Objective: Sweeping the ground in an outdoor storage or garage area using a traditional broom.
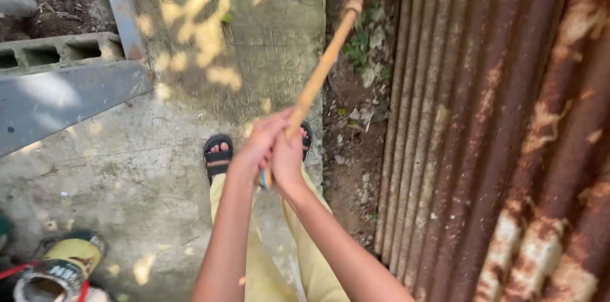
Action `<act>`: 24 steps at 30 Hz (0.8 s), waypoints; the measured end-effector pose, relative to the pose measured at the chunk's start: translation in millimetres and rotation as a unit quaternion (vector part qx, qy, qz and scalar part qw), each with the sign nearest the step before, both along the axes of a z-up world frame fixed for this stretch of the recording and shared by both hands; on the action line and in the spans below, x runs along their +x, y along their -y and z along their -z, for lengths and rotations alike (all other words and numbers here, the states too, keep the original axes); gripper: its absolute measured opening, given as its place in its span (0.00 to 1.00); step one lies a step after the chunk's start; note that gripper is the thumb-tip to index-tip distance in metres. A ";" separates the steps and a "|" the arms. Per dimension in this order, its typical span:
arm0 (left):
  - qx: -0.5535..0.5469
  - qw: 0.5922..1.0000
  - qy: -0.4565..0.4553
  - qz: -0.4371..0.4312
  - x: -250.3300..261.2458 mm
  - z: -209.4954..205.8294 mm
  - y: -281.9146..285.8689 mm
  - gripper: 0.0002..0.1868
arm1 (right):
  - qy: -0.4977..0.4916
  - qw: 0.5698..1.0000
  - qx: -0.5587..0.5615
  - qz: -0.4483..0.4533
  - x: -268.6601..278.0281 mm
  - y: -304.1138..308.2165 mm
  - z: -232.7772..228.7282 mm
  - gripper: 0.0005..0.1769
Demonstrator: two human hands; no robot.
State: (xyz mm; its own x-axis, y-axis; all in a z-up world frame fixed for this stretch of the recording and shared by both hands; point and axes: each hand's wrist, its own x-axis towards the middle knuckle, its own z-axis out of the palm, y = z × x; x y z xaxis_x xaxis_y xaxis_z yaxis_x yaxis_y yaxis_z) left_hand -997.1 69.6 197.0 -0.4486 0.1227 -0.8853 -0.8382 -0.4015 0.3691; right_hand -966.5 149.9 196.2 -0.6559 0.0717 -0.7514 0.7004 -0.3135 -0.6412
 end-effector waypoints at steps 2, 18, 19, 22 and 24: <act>-0.003 0.999 -0.019 0.050 6.1 -19.3 -15.7 0.29 | 0.038 0.999 -0.012 -0.025 -5.2 -13.5 -42.7 0.14; -0.025 0.987 0.146 -0.055 82.3 26.7 -41.7 0.17 | 0.161 0.977 0.049 -0.131 85.1 -49.9 46.5 0.21; 0.004 0.992 0.126 -0.028 79.4 19.2 -47.7 0.20 | 0.138 0.984 0.070 -0.087 83.6 -54.8 34.7 0.21; 0.021 0.997 0.067 0.040 92.4 -6.3 -55.3 0.25 | 0.095 0.991 0.083 -0.043 101.2 -62.4 0.4 0.19; 0.009 0.996 0.023 0.083 127.5 -10.6 -59.6 0.26 | 0.070 0.994 0.073 -0.042 109.2 -57.1 -33.2 0.18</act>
State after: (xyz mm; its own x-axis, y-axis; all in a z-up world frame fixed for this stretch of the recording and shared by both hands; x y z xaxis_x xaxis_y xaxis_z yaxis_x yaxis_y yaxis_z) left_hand -869.6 129.2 207.6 -0.3805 0.2068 -0.9014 -0.9091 -0.2626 0.3235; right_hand -857.3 207.0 229.4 -0.5538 0.1357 -0.8215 0.8057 -0.1617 -0.5698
